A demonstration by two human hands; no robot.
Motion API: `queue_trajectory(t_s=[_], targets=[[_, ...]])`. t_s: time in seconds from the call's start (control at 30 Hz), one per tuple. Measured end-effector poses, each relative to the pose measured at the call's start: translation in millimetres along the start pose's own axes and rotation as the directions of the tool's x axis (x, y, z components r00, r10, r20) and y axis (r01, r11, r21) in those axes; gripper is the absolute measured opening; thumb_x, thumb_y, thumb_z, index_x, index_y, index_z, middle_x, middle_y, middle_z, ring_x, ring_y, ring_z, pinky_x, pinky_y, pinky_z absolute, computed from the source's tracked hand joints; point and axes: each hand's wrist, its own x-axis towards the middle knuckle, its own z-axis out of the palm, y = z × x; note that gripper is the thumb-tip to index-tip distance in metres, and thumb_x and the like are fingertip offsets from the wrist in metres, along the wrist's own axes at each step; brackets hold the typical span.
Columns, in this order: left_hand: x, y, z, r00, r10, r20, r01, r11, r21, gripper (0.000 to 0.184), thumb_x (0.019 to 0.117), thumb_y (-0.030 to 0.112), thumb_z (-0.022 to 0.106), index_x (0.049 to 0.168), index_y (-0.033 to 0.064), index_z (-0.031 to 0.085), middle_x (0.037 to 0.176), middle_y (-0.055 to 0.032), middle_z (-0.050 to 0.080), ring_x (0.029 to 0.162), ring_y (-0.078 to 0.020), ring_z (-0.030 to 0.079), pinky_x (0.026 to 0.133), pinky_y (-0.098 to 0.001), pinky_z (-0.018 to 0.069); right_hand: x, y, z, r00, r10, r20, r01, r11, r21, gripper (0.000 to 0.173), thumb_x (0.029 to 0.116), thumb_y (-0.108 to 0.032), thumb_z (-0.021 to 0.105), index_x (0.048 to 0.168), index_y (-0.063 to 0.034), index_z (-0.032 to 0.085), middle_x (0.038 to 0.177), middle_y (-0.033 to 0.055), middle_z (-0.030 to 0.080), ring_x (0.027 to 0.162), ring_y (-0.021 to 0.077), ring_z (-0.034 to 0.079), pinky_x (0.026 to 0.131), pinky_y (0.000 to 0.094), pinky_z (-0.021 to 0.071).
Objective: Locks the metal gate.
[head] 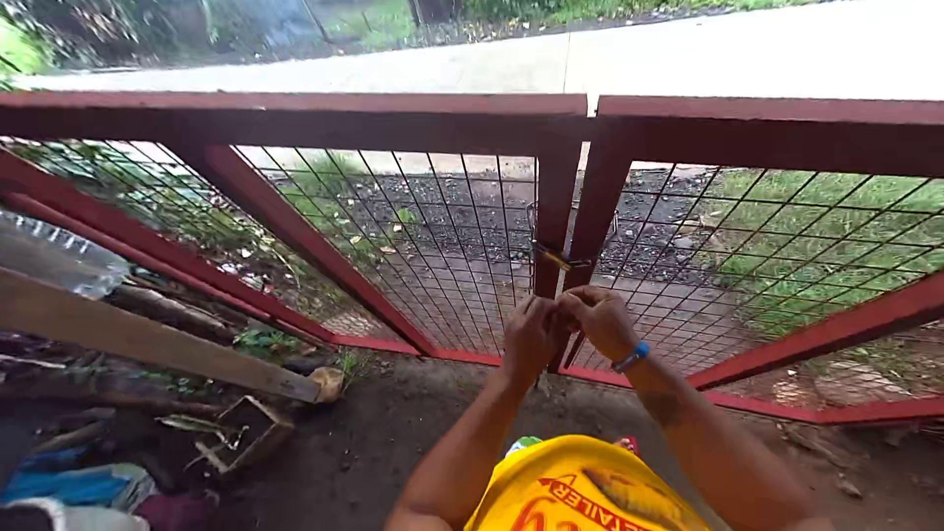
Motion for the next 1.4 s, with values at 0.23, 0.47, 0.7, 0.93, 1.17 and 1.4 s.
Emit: queue_trajectory(t_s=[0.23, 0.47, 0.7, 0.93, 1.17, 1.4], targets=[[18.3, 6.2, -13.4, 0.792, -0.465, 0.395, 0.6, 0.71, -0.367, 0.027, 0.1092, 0.025, 0.053, 0.111, 0.0037, 0.069, 0.089, -0.0069, 0.072, 0.078, -0.0159, 0.07, 0.078, -0.0364, 0.0612, 9.8, -0.4, -7.2, 0.992, -0.082, 0.096, 0.078, 0.996, 0.044, 0.021, 0.1054, -0.016, 0.059, 0.113, -0.002, 0.073, 0.089, 0.0073, 0.076, 0.074, 0.0141, 0.073, 0.073, 0.0334, 0.0646], [33.1, 4.5, -12.9, 0.902, -0.385, 0.195, 0.409, 0.907, -0.101, 0.03, 0.1095, 0.034, 0.051, 0.106, 0.0108, 0.069, 0.08, -0.0076, 0.067, 0.066, -0.0203, 0.064, 0.062, -0.0444, 0.0563, 27.9, -20.1, -13.6, 0.908, -0.414, 0.061, 0.361, 0.701, -0.615, 0.033, 0.1013, -0.024, 0.065, 0.131, -0.0092, 0.068, 0.121, 0.0147, 0.066, 0.083, 0.0247, 0.068, 0.07, 0.0453, 0.0605], [54.4, -7.7, 12.3, 0.906, -0.42, 0.046, 0.415, 0.905, 0.091, 0.032, 0.108, 0.032, 0.051, 0.104, 0.0078, 0.072, 0.092, -0.0094, 0.073, 0.087, -0.0242, 0.071, 0.081, -0.0497, 0.0586, 52.6, -52.7, -3.9, 0.992, -0.127, 0.013, 0.059, 0.367, -0.928, 0.043, 0.0971, -0.033, 0.067, 0.134, -0.0105, 0.062, 0.111, 0.0206, 0.071, 0.096, 0.0424, 0.071, 0.075, 0.0638, 0.0562], [59.5, -5.9, 9.2, 0.911, -0.407, 0.064, 0.401, 0.912, 0.084, 0.033, 0.1085, 0.031, 0.049, 0.101, 0.0076, 0.071, 0.087, -0.009, 0.071, 0.082, -0.0239, 0.07, 0.078, -0.049, 0.0579, 60.7, -54.7, -8.1, 0.991, -0.109, 0.072, 0.103, 0.318, -0.942, 0.031, 0.1009, -0.036, 0.06, 0.117, -0.0122, 0.072, 0.109, 0.0172, 0.073, 0.103, 0.0396, 0.07, 0.081, 0.0639, 0.0552], [75.1, 8.3, -4.3, 0.844, -0.503, 0.188, 0.489, 0.864, 0.118, 0.036, 0.1099, 0.031, 0.045, 0.1, 0.0059, 0.069, 0.091, -0.0131, 0.07, 0.089, -0.0294, 0.07, 0.082, -0.054, 0.0556, 58.6, -54.5, -8.0, 0.985, -0.137, 0.106, 0.143, 0.299, -0.943, 0.027, 0.1014, -0.033, 0.06, 0.107, -0.0097, 0.072, 0.103, 0.0157, 0.073, 0.098, 0.0375, 0.071, 0.078, 0.0628, 0.0543], [76.0, 5.2, 4.4, 0.819, -0.533, 0.213, 0.542, 0.84, 0.018, 0.038, 0.1107, 0.032, 0.043, 0.103, 0.0058, 0.069, 0.093, -0.0136, 0.07, 0.091, -0.0285, 0.069, 0.084, -0.0546, 0.0549, 59.6, -51.1, -7.0, 0.983, -0.146, 0.107, 0.147, 0.302, -0.942, 0.027, 0.1018, -0.031, 0.059, 0.111, -0.0099, 0.072, 0.107, 0.0158, 0.073, 0.101, 0.0374, 0.071, 0.079, 0.0625, 0.0551]])
